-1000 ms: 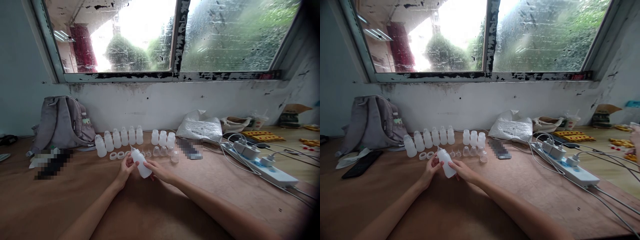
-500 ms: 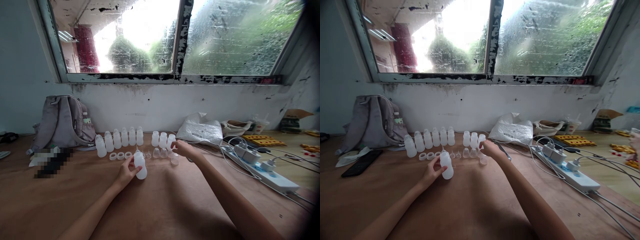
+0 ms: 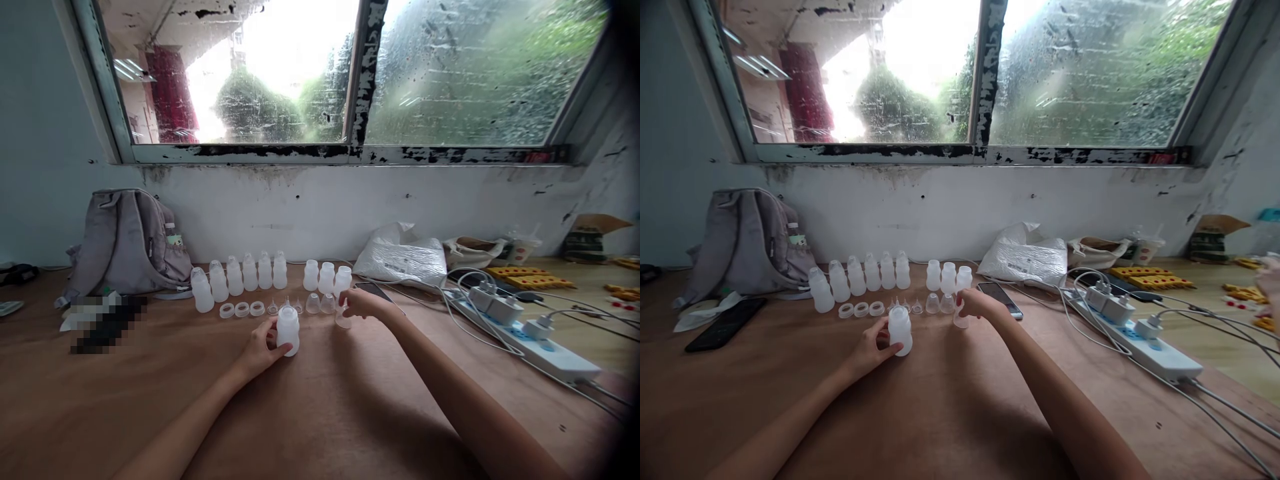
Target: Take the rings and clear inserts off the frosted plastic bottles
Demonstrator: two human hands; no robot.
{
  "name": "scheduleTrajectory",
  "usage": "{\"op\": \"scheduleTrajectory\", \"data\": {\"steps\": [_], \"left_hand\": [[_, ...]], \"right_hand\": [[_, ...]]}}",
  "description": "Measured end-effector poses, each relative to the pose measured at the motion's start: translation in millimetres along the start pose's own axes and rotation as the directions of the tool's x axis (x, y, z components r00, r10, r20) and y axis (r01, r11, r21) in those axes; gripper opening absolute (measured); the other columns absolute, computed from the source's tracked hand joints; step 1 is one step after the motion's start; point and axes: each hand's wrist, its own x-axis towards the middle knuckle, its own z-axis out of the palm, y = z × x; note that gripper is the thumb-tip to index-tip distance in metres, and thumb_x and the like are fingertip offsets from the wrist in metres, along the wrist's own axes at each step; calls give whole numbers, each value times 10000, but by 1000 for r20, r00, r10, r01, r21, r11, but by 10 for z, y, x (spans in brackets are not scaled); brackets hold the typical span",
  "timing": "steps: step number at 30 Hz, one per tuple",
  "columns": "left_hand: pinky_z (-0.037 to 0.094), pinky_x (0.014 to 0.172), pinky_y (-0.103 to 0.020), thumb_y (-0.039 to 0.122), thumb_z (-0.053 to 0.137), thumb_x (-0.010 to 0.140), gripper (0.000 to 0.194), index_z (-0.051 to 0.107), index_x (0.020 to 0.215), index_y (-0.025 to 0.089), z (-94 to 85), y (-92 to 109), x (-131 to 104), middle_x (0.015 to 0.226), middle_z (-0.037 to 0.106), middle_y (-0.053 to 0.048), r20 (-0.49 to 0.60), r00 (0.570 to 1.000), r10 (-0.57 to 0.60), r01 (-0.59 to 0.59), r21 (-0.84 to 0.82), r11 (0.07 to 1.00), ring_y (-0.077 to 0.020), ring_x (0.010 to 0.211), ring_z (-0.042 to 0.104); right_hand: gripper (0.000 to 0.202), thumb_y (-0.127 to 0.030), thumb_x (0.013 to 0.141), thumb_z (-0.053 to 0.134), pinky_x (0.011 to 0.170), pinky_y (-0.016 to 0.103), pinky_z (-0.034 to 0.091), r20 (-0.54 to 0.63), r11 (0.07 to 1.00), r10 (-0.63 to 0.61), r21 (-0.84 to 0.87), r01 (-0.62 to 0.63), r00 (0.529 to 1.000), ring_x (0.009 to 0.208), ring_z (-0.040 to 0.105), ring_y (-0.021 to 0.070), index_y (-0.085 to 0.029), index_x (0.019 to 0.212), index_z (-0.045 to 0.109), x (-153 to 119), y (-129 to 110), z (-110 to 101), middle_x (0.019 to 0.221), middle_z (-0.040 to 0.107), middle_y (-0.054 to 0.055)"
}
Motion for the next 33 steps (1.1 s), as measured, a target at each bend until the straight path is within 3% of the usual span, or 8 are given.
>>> {"op": "scheduleTrajectory", "data": {"steps": [3,5,7,10,13,20,33], "left_hand": [[468,722,-293,323,642,643,471,496,1069,186,3,3,7,973,604,-55,1,1000,13,-13,-4,1000,-176,811,569],[462,725,-298,333,643,640,467,510,1063,185,1,4,7,978,601,-59,9,1000,17,-16,-16,1000,-182,817,564],[457,727,-304,350,642,639,465,525,1056,182,2,3,2,974,603,-63,29,1000,-3,4,-28,1000,-186,807,564],[457,717,-298,365,641,636,466,539,1056,192,15,11,-13,967,611,-52,62,997,-43,47,-57,997,-183,788,565],[458,687,-278,381,632,644,464,541,1060,197,37,36,-29,924,619,-36,87,996,-33,39,-71,997,-165,744,563],[450,654,-268,425,618,646,488,534,1069,198,69,40,-38,913,603,-34,82,997,-7,9,-14,1000,-159,726,550],[452,666,-279,428,618,651,467,535,1054,206,71,32,-31,863,575,-25,79,997,14,-13,-3,1000,-150,706,528]], "right_hand": [[234,-192,686,600,500,175,436,-13,989,-139,55,139,990,633,558,104,-179,920,596,-28,-81,-8,887,579,51],[215,-241,723,567,588,203,454,-120,938,-284,172,302,951,726,564,131,-180,928,594,-70,-163,-27,873,593,46],[256,-294,754,528,647,253,465,-309,811,-391,329,483,867,773,565,156,-162,967,579,-133,-269,-48,878,600,58],[342,-354,793,467,721,311,467,-543,603,-403,447,660,736,837,563,174,-173,1075,538,-264,-453,-60,961,592,68],[338,-350,805,458,744,304,461,-631,546,-400,419,726,665,874,555,164,-210,1108,518,-416,-629,-34,961,591,51],[246,-332,779,514,654,259,456,-573,676,-456,275,683,681,763,565,139,-237,999,573,-603,-831,62,904,620,24],[222,-315,781,521,702,267,443,-552,696,-479,236,679,682,811,565,148,-243,984,578,-568,-844,132,972,623,10]]}}
